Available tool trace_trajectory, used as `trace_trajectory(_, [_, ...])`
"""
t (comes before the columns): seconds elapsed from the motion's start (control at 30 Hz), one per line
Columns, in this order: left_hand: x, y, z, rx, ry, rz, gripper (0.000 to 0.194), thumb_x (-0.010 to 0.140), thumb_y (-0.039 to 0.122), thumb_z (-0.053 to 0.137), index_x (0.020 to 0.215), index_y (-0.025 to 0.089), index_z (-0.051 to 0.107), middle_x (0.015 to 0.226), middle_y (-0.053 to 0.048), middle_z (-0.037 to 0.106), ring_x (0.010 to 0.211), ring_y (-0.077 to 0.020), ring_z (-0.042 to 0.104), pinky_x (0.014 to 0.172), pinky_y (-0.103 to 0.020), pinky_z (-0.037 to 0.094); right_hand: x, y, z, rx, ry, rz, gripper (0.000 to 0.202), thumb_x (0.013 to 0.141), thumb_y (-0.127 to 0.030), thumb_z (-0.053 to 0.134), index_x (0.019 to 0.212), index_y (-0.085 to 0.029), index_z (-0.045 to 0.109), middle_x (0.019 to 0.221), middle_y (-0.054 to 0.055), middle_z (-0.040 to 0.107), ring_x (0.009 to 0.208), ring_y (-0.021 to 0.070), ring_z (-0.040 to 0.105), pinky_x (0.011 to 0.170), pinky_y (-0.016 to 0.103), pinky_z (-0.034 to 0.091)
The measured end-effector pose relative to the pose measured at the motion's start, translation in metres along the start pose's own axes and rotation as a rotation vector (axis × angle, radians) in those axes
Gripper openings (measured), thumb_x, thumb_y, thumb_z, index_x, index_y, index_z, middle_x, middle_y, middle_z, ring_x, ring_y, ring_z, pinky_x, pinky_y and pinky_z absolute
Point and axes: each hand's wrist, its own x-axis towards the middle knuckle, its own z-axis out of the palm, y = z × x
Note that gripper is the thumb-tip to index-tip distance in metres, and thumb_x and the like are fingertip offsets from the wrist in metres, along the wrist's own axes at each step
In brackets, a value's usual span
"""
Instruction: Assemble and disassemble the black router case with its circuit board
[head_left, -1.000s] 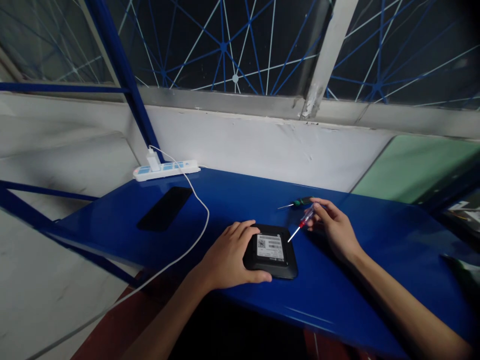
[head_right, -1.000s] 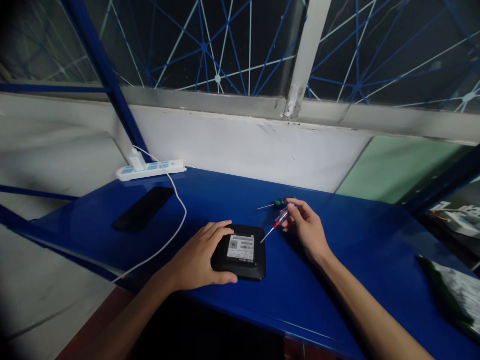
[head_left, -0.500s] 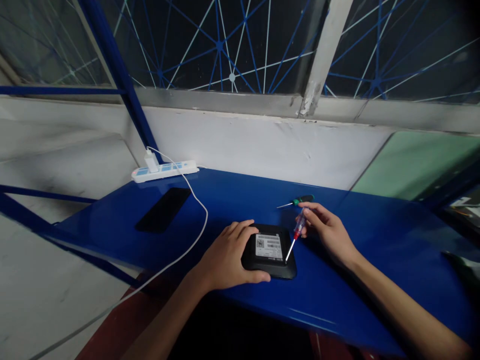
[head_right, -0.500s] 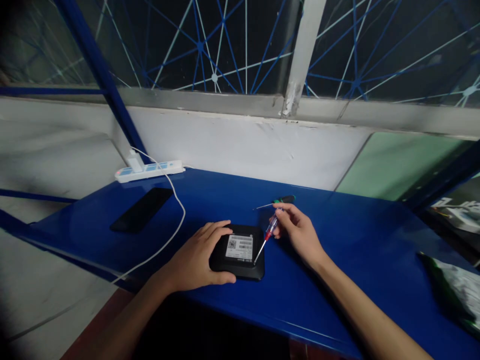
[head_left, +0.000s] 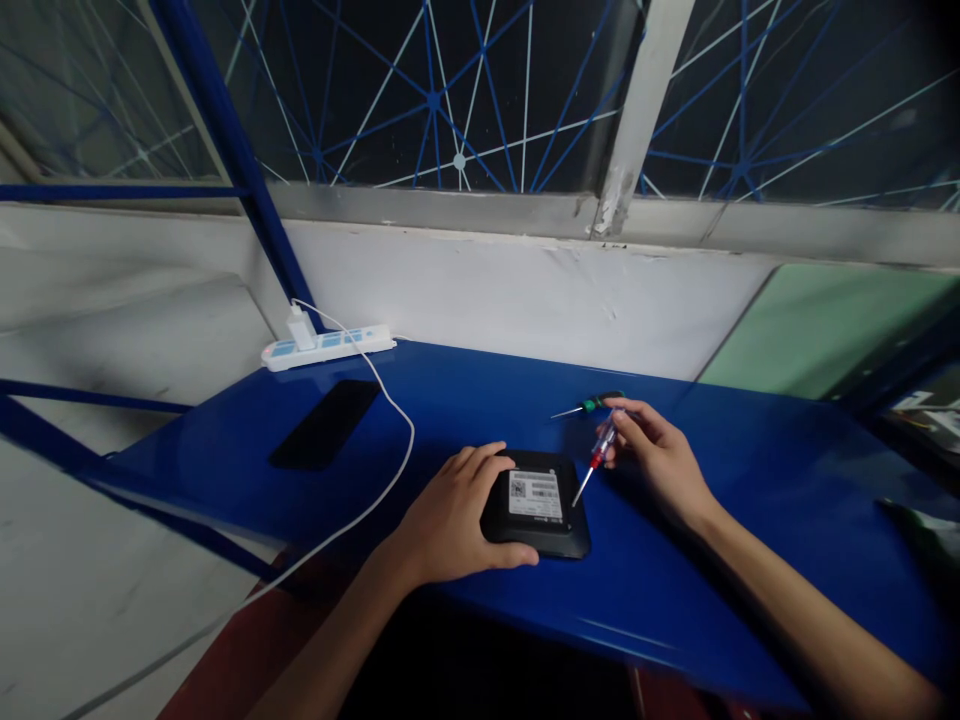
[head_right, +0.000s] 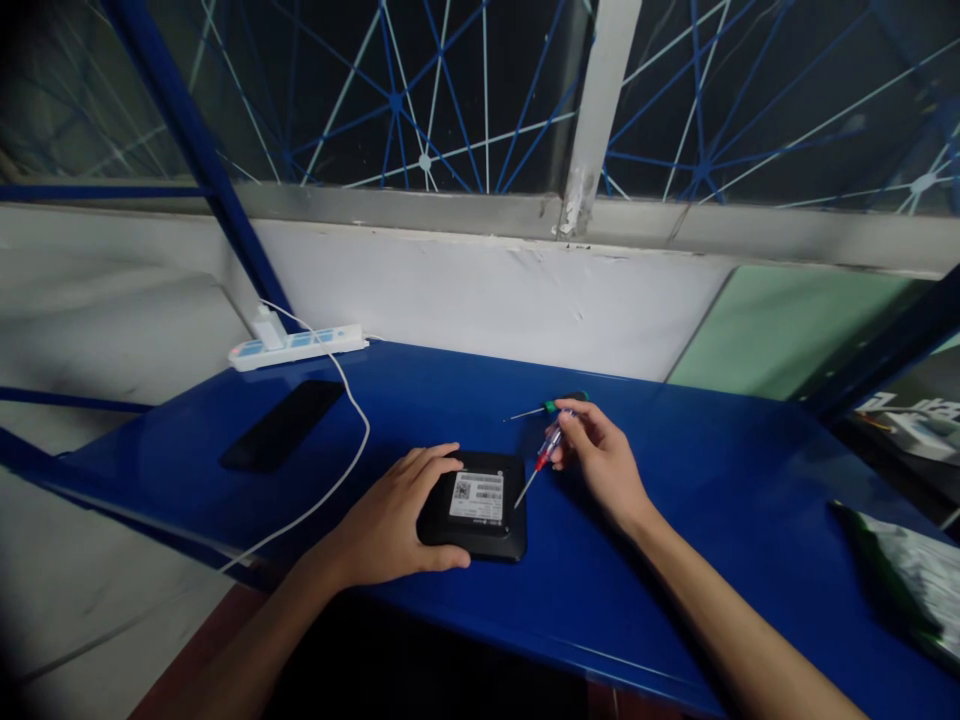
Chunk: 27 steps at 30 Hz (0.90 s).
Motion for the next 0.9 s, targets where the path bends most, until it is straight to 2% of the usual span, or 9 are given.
trace_trajectory(0.23, [-0.0003,-0.0001,0.0007,-0.002,0.003,0.004,0.085,0.064,0.062,0.082,0.13,0.02,0.05,0.151,-0.017,0.045,0.137,-0.0395,0.044,0.111,-0.061,0.038,-0.0029,-0.0018,0.0031,0.05,-0.026,0.041,0.038,0.085,-0.049,0.071,0.109,-0.021,0.065,0.079,0.001,0.071,0.053,0.0109,0.06,0.055,0.028,0.05])
trace_trajectory(0.4, [0.0005,0.0006,0.0,0.002,0.019,0.019,0.082,0.064,0.061,0.082,0.129,0.022,0.05,0.15,-0.017,0.046,0.136,-0.039,0.046,0.111,-0.061,0.038,-0.0041,0.0008,0.0059,0.014,-0.105,0.063,0.039,0.085,-0.05,0.07,0.11,-0.02,0.064,0.074,0.0,0.07,0.052,0.0105,0.058,0.056,0.028,0.048])
trace_trajectory(0.53, [0.0008,0.0014,-0.0008,-0.004,0.01,0.013,0.082,0.064,0.061,0.083,0.128,0.022,0.05,0.15,-0.017,0.046,0.136,-0.0394,0.046,0.111,-0.061,0.038,-0.0038,0.0009,0.0044,-0.039,-0.117,0.043,0.039,0.087,-0.051,0.068,0.11,-0.02,0.064,0.071,-0.001,0.069,0.052,0.0103,0.057,0.056,0.028,0.047])
trace_trajectory(0.67, [0.0003,0.0015,-0.0012,-0.007,0.004,0.003,0.083,0.064,0.062,0.082,0.13,0.022,0.05,0.151,-0.016,0.046,0.137,-0.0395,0.045,0.112,-0.061,0.037,-0.0024,-0.0008,0.0027,-0.076,-0.09,0.012,0.038,0.087,-0.051,0.067,0.111,-0.021,0.063,0.066,-0.003,0.066,0.053,0.0116,0.058,0.056,0.028,0.049])
trace_trajectory(0.9, [0.0004,-0.0024,0.0007,-0.015,-0.019,-0.004,0.086,0.065,0.067,0.078,0.132,0.022,0.048,0.152,-0.016,0.043,0.138,-0.0405,0.043,0.112,-0.063,0.037,0.001,-0.0025,0.0008,-0.061,0.035,-0.039,0.04,0.084,-0.052,0.069,0.11,-0.023,0.064,0.079,0.0,0.069,0.056,0.0143,0.063,0.056,0.033,0.055])
